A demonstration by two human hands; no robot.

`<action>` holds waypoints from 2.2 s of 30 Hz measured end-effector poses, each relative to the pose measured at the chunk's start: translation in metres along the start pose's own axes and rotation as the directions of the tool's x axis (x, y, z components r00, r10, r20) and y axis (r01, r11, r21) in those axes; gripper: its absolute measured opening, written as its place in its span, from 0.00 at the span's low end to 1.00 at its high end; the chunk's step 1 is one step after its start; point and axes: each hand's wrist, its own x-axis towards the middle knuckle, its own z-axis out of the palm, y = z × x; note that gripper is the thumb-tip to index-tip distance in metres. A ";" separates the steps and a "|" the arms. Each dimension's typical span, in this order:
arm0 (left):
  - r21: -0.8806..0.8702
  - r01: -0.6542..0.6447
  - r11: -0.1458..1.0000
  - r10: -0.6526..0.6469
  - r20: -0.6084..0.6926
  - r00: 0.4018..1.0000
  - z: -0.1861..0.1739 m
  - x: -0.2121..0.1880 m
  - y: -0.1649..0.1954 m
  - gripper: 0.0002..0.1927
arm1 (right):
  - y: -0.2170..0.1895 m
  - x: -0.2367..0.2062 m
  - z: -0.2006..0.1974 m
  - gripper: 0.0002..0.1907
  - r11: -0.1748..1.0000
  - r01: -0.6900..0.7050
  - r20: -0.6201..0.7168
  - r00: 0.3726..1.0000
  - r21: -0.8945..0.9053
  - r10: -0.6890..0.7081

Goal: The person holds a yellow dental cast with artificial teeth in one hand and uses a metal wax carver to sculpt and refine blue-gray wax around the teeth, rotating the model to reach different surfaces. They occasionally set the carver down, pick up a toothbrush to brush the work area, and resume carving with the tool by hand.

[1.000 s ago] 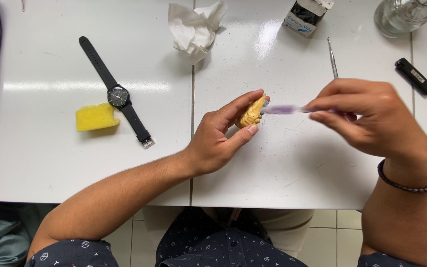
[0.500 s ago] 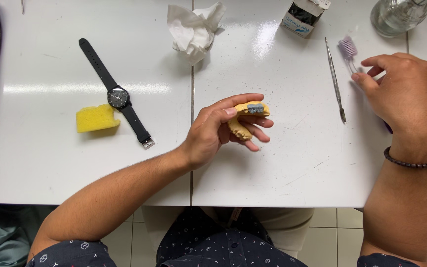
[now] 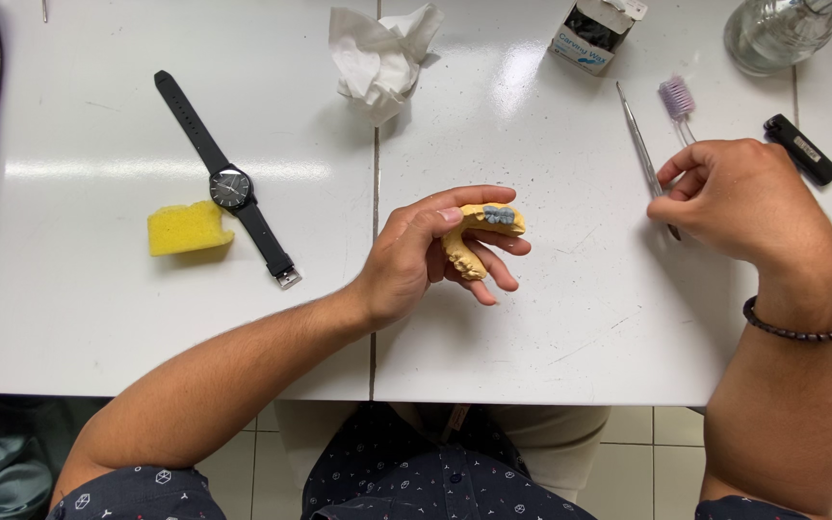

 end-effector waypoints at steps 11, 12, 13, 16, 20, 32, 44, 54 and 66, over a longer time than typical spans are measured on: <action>-0.046 0.022 0.999 -0.022 -0.006 1.000 -0.004 0.003 -0.005 0.31 | -0.012 -0.013 0.004 0.03 0.232 0.450 -0.351 0.862 0.862 -0.366; -0.056 0.026 0.998 -0.027 -0.008 1.000 -0.004 0.003 -0.005 0.31 | -0.016 -0.015 0.007 0.02 0.187 0.458 -0.360 0.845 0.869 -0.396; -0.055 0.033 0.998 -0.033 -0.011 0.999 -0.004 0.003 -0.006 0.31 | -0.021 -0.016 0.010 0.03 0.141 0.462 -0.368 0.827 0.876 -0.426; -0.054 0.045 0.998 -0.046 -0.017 0.999 -0.005 0.004 -0.008 0.31 | -0.036 -0.020 0.015 0.08 0.124 0.494 -0.382 0.787 0.861 -0.485; -0.034 0.025 0.999 -0.025 -0.018 1.000 -0.007 0.004 -0.010 0.30 | -0.054 -0.033 0.022 0.06 0.241 0.535 -0.372 0.786 0.810 -0.493; 0.115 -0.008 0.993 0.011 -0.020 1.000 -0.006 -0.001 -0.008 0.28 | -0.065 -0.046 0.026 0.05 0.247 0.613 -0.445 0.744 0.750 -0.498; 0.160 -0.236 0.958 0.235 0.026 0.972 0.004 -0.001 -0.012 0.35 | -0.060 -0.048 0.033 0.05 0.075 0.586 -0.506 0.751 0.807 -0.423; 0.372 -0.276 0.886 0.337 -0.110 0.935 0.014 -0.004 -0.040 0.34 | -0.080 -0.065 0.039 0.06 0.168 0.635 -0.518 0.732 0.754 -0.443; 0.443 -0.350 0.826 0.414 -0.053 0.909 0.010 -0.005 -0.047 0.31 | -0.077 -0.059 0.047 0.07 0.211 0.757 -0.585 0.622 0.618 -0.521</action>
